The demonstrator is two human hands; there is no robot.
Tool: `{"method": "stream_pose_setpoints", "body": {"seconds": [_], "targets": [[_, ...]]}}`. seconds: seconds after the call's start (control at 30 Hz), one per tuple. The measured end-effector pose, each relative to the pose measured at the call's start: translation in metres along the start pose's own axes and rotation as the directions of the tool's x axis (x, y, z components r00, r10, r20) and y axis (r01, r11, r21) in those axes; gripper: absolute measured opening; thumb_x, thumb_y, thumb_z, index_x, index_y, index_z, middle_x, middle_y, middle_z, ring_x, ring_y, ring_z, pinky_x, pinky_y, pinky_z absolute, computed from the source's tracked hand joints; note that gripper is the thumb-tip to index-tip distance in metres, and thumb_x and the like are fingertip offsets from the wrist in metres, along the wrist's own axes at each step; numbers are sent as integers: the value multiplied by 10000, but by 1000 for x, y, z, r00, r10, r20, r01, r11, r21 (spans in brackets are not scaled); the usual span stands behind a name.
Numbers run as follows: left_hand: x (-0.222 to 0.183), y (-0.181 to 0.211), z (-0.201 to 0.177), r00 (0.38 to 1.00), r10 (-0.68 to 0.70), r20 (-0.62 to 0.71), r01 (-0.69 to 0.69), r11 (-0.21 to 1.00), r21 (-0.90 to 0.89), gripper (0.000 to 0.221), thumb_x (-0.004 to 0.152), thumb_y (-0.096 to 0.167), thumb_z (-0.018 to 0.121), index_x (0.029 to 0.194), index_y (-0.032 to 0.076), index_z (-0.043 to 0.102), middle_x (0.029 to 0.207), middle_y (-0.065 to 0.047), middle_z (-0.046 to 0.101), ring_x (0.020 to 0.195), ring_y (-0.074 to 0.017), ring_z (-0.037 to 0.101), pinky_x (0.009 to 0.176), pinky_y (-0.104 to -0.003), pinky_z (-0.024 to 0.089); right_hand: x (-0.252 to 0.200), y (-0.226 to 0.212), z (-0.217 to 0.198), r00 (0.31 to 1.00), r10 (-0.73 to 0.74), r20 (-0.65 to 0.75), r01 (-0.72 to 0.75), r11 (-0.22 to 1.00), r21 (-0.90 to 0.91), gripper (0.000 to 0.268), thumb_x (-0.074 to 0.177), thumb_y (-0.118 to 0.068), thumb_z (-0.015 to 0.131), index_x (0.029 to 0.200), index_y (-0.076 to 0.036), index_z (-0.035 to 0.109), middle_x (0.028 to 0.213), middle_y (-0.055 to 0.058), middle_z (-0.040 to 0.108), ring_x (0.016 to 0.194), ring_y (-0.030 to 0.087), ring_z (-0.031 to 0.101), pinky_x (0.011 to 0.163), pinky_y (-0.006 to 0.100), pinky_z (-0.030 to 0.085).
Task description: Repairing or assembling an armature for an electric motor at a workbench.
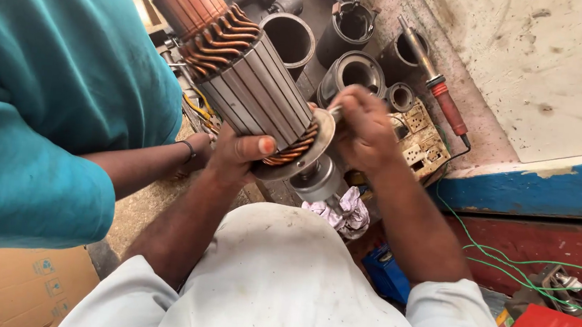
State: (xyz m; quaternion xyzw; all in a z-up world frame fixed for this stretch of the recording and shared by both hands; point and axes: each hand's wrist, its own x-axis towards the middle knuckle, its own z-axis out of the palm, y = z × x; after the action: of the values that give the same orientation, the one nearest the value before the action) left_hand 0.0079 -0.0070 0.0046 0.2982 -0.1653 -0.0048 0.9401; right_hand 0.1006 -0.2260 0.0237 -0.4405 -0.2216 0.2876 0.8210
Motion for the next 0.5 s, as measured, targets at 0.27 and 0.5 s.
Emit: {"method": "stream_pose_setpoints", "body": {"seconds": [0.27, 0.5], "targets": [[1, -6, -9, 999, -47, -5, 45, 983, -180, 684, 825, 255, 891, 1291, -135, 579, 1108, -230, 701, 941, -291, 726, 845, -382, 631, 1, 29, -25, 974, 143, -177, -146, 989, -5, 167, 1072, -202, 586, 1068, -52, 661, 881, 74, 687, 757, 161, 692, 692, 313, 594], [7, -2, -5, 977, 92, -193, -103, 994, -47, 702, 801, 236, 869, 1320, -105, 543, 1162, -208, 677, 1028, -279, 723, 918, -399, 641, -57, -41, 116, 761, -283, 584, 529, -250, -811, 290, 863, -104, 858, 1047, 11, 665, 947, 142, 720, 829, 271, 729, 713, 390, 594]]}}
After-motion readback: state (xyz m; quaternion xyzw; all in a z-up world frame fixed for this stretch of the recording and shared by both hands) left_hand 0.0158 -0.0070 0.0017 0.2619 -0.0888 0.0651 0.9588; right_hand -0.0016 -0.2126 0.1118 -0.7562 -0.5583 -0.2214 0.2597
